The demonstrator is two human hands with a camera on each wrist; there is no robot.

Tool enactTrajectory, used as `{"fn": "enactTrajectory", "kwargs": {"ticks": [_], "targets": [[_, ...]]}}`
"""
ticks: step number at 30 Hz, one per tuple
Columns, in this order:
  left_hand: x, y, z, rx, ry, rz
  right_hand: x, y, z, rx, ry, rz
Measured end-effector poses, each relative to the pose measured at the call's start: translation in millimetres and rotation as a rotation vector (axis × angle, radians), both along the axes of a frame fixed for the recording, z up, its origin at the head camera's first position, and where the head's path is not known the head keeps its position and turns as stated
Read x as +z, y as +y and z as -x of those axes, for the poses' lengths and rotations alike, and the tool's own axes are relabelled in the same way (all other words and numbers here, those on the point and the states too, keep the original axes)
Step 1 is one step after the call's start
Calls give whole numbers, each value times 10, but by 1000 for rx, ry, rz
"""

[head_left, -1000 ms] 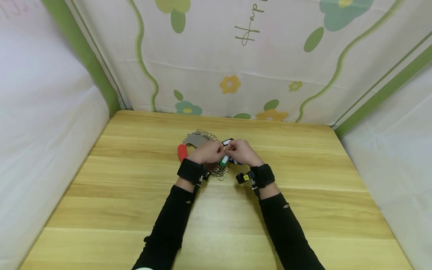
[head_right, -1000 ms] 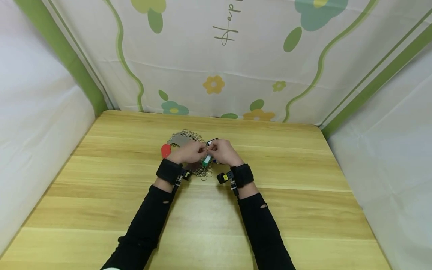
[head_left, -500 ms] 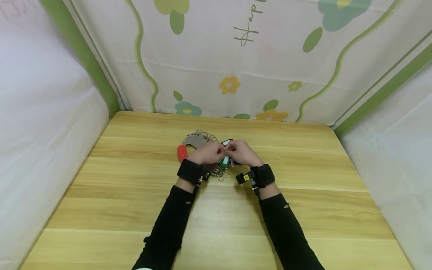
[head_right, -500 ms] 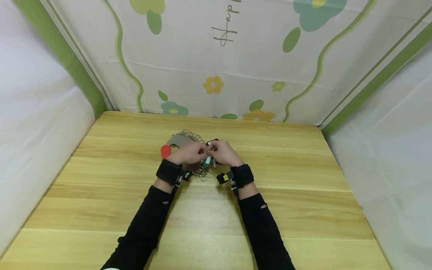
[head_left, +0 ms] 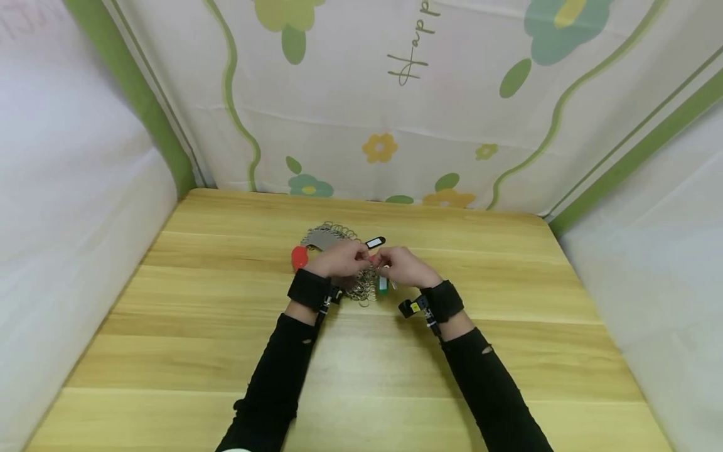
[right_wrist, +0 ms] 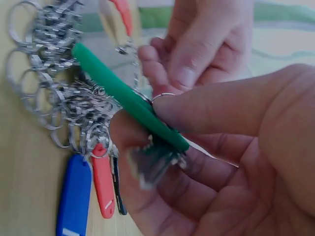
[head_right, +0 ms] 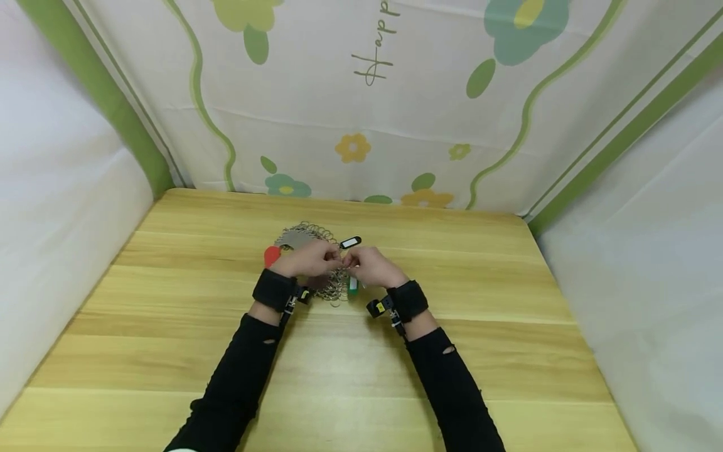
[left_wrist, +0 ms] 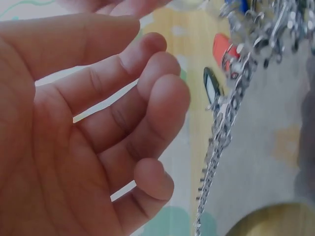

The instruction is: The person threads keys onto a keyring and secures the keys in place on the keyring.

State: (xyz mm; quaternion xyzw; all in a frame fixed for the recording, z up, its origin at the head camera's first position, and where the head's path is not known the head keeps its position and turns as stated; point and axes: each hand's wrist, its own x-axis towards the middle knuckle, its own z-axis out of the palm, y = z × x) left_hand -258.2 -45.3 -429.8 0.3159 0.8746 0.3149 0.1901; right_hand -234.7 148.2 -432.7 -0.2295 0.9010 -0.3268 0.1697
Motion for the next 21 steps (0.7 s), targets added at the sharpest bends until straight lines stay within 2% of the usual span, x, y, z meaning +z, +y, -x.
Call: {"fn": "enactTrajectory", "kwargs": {"ticks": [5, 13, 17, 21], "targets": [[17, -137, -3, 21, -17, 7, -41, -59, -61, 78, 0, -68], [21, -186, -25, 39, 1, 25, -93, -76, -124, 251, 90, -163], [27, -125, -38, 36, -1, 30, -122, -7, -145, 274, 80, -161], [30, -61, -44, 21, 1, 36, -148, 91, -156, 270, 120, -157]]}}
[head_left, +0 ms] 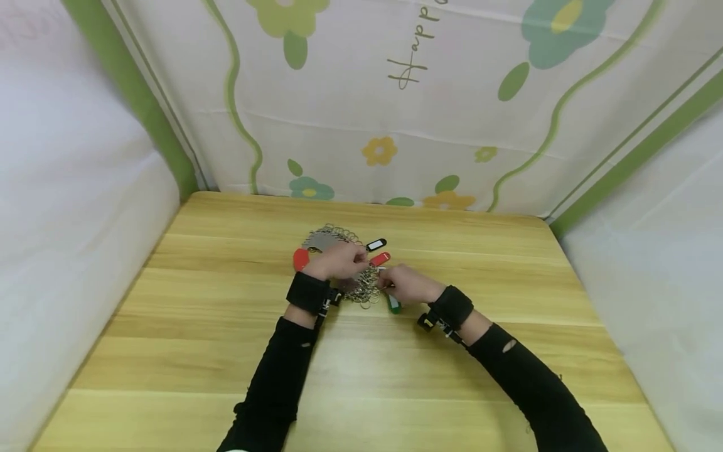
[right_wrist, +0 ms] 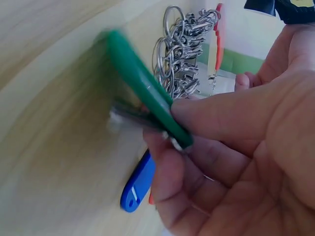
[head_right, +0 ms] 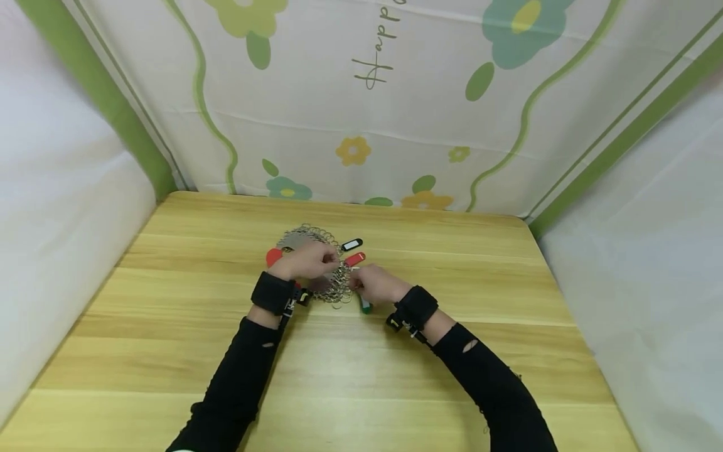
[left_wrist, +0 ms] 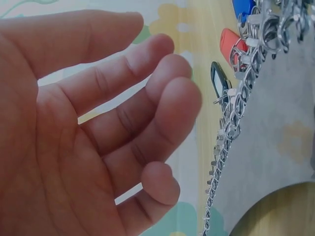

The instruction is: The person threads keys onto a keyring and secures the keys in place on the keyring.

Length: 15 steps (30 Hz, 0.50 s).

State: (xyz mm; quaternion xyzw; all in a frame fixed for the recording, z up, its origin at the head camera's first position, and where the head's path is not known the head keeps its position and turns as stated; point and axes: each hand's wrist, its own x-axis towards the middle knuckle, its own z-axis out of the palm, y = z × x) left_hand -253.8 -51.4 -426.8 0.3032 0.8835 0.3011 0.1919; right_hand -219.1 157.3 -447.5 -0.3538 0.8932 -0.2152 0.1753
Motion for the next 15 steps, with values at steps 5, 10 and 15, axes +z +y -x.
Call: {"fn": "enactTrajectory", "kwargs": {"ticks": [5, 10, 15], "targets": [[-14, 10, -12, 11, 14, 7, -29, 55, 3, -18, 15, 14], [16, 24, -60, 19, 11, 41, -72, 134, 0, -36, 26, 47], [7, -26, -136, -10, 15, 77, -108, 166, 1, -10, 77, 44]]}}
